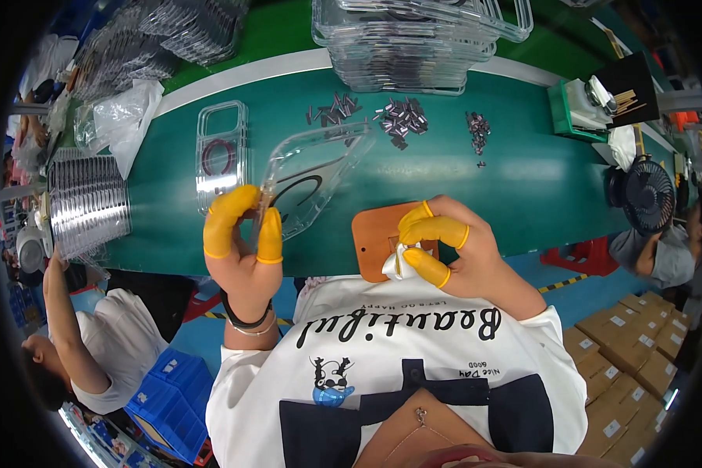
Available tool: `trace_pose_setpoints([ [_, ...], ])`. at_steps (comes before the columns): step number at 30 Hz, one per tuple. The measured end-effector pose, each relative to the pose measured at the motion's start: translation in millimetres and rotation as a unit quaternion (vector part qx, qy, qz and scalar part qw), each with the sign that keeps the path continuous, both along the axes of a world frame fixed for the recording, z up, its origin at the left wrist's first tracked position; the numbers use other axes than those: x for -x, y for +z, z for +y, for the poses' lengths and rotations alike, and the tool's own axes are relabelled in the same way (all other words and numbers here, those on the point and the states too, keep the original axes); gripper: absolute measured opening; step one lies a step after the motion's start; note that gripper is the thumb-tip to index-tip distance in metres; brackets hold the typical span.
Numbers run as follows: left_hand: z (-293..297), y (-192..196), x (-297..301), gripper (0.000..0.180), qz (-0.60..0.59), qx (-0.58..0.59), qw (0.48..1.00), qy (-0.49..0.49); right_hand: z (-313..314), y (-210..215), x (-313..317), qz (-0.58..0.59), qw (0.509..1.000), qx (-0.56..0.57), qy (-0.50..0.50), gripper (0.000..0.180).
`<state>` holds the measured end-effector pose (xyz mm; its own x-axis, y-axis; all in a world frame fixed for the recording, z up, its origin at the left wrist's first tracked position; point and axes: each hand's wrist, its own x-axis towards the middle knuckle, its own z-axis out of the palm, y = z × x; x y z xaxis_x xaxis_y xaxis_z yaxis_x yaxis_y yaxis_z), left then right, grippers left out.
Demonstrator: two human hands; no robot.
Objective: Assembling small metal and plastic components into clear mobile phone cases on a factory line.
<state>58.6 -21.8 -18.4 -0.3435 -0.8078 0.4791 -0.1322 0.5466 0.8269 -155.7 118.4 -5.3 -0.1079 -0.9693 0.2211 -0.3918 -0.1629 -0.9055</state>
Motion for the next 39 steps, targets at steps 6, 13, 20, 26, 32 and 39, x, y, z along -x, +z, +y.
trace_pose_setpoints([
  [6,7,18,22,0.035,-0.089,0.161,0.982,-0.052,0,-4,-1,-0.033,0.999,0.001,-0.008,0.022],
  [13,5,24,34,0.036,-0.185,0.282,0.931,-0.139,-1,1,-2,-0.032,0.999,0.010,0.000,0.024],
  [20,22,43,40,0.031,-0.187,0.261,0.922,-0.217,18,6,8,-0.103,0.988,0.068,-0.093,0.038],
  [26,17,38,37,0.029,-0.198,0.333,0.888,-0.247,18,-4,2,-0.143,0.988,0.007,-0.052,0.036],
  [32,16,37,36,0.031,-0.210,0.306,0.894,-0.250,17,-7,1,-0.149,0.987,-0.038,-0.048,0.033],
  [39,15,31,37,0.033,-0.201,0.316,0.889,-0.263,17,-11,0,-0.164,0.985,-0.025,-0.054,0.032],
])
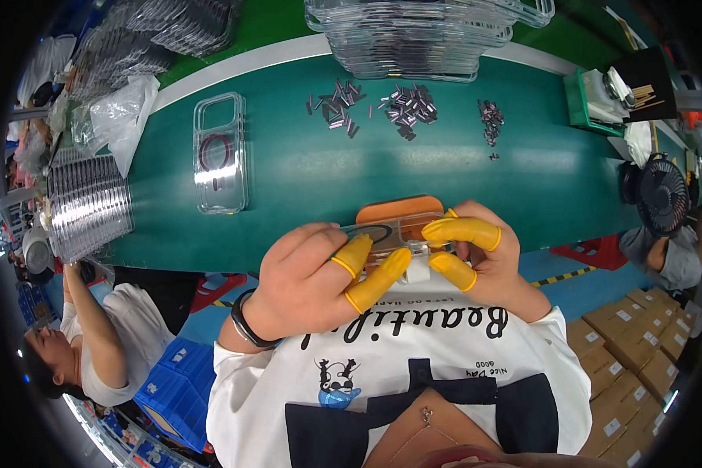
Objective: Assembling small metal and plastic components into clear mobile phone cases on a factory line.
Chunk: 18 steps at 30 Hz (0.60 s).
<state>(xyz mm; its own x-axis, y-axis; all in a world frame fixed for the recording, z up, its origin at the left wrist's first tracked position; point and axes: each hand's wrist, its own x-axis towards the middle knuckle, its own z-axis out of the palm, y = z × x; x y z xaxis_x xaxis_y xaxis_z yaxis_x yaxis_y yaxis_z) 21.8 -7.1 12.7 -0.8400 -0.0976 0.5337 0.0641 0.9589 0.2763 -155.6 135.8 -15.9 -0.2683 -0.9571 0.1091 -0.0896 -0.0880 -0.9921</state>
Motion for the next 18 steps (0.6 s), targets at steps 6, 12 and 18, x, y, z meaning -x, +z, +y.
trace_pose_setpoints([
  [6,1,1,0,0.027,-0.024,0.004,1.000,-0.001,-4,1,3,0.007,1.000,0.007,0.009,0.030],
  [12,-3,-2,4,0.024,-0.035,0.012,0.999,-0.027,-7,-5,10,0.045,0.998,0.026,0.037,0.026],
  [18,-8,7,4,0.027,-0.080,-0.008,0.995,-0.055,-9,-5,11,0.021,0.997,0.008,0.071,0.025],
])
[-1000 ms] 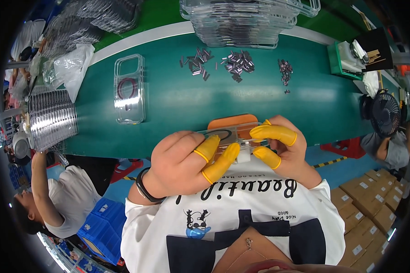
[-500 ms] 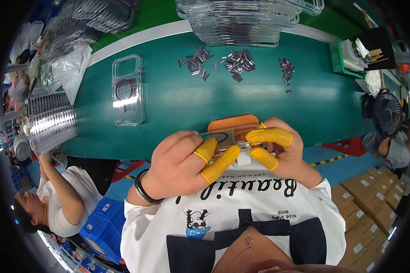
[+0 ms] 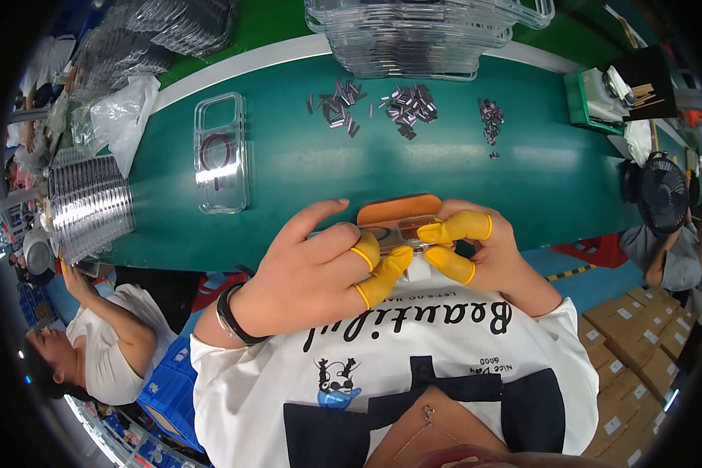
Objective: Assembling small metal and plastic components into clear mobile phone cases on a factory line.
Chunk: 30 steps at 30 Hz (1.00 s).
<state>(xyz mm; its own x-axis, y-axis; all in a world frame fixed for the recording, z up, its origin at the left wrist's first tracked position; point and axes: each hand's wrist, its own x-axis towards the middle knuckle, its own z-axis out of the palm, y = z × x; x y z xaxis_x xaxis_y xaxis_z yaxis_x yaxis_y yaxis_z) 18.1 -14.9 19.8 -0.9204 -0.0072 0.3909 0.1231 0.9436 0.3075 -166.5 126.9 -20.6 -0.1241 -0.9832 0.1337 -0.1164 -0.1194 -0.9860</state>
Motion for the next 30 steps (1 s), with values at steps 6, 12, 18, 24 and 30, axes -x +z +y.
trace_pose_setpoints([
  [6,10,4,-18,0.033,-0.012,0.055,0.994,0.096,-6,7,19,-0.042,0.995,-0.066,0.061,0.018],
  [12,-1,-6,-32,0.035,0.092,0.068,0.979,0.166,-46,-13,46,0.185,0.975,-0.074,-0.097,0.022],
  [18,1,-17,-40,0.029,0.135,-0.023,0.946,0.295,-59,-53,47,0.475,0.876,-0.036,-0.069,0.031],
  [24,-1,-18,-43,0.029,0.177,-0.091,0.922,0.332,-50,-36,56,0.400,0.906,-0.040,-0.134,0.025],
  [30,0,-23,-37,0.026,0.193,-0.117,0.917,0.329,-48,-42,52,0.405,0.912,-0.023,-0.062,0.022],
])
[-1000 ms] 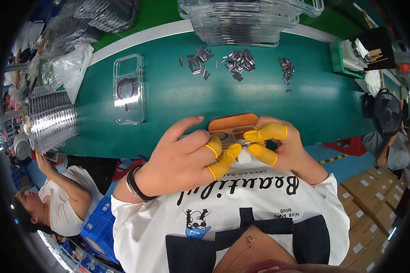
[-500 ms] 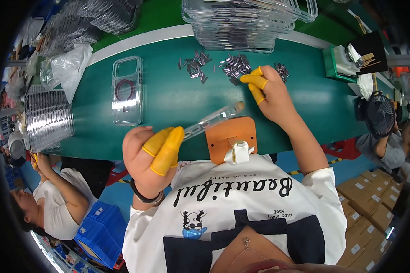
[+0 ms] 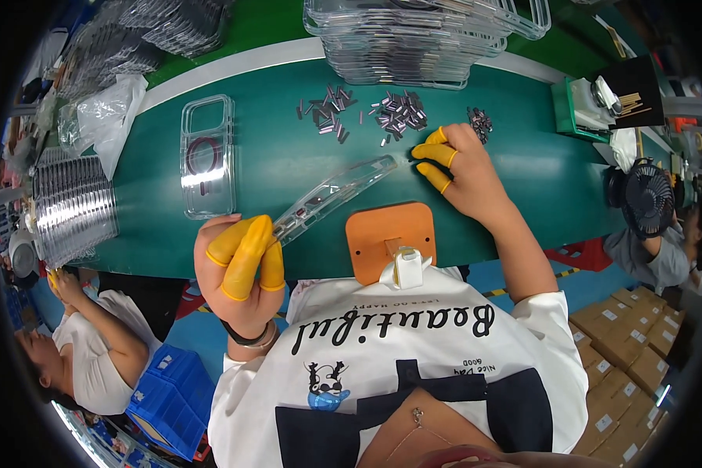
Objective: Assembling small metal and plastic components into clear mobile phone cases on a factory line.
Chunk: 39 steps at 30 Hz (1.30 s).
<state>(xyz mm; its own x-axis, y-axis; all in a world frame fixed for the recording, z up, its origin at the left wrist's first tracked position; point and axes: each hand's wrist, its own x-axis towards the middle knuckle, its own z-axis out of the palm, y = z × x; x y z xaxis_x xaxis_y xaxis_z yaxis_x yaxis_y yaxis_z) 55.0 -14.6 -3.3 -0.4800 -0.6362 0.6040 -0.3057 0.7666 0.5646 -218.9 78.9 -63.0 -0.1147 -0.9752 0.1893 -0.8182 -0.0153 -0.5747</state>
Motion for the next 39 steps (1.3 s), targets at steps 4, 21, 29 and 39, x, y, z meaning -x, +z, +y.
trace_pose_setpoints([
  [4,0,-2,0,0.026,0.001,-0.004,1.000,-0.015,0,-6,-6,0.072,0.997,-0.006,0.006,0.023],
  [21,-1,-5,2,0.027,-0.022,0.013,0.999,-0.037,35,62,-52,-0.370,0.921,0.099,0.067,0.035],
  [29,0,-4,1,0.030,-0.027,0.010,0.999,-0.042,36,64,-58,-0.365,0.928,-0.022,0.073,0.040],
  [39,1,4,9,0.035,-0.081,0.048,0.990,-0.105,40,65,-55,-0.339,0.937,0.022,0.076,0.046],
])
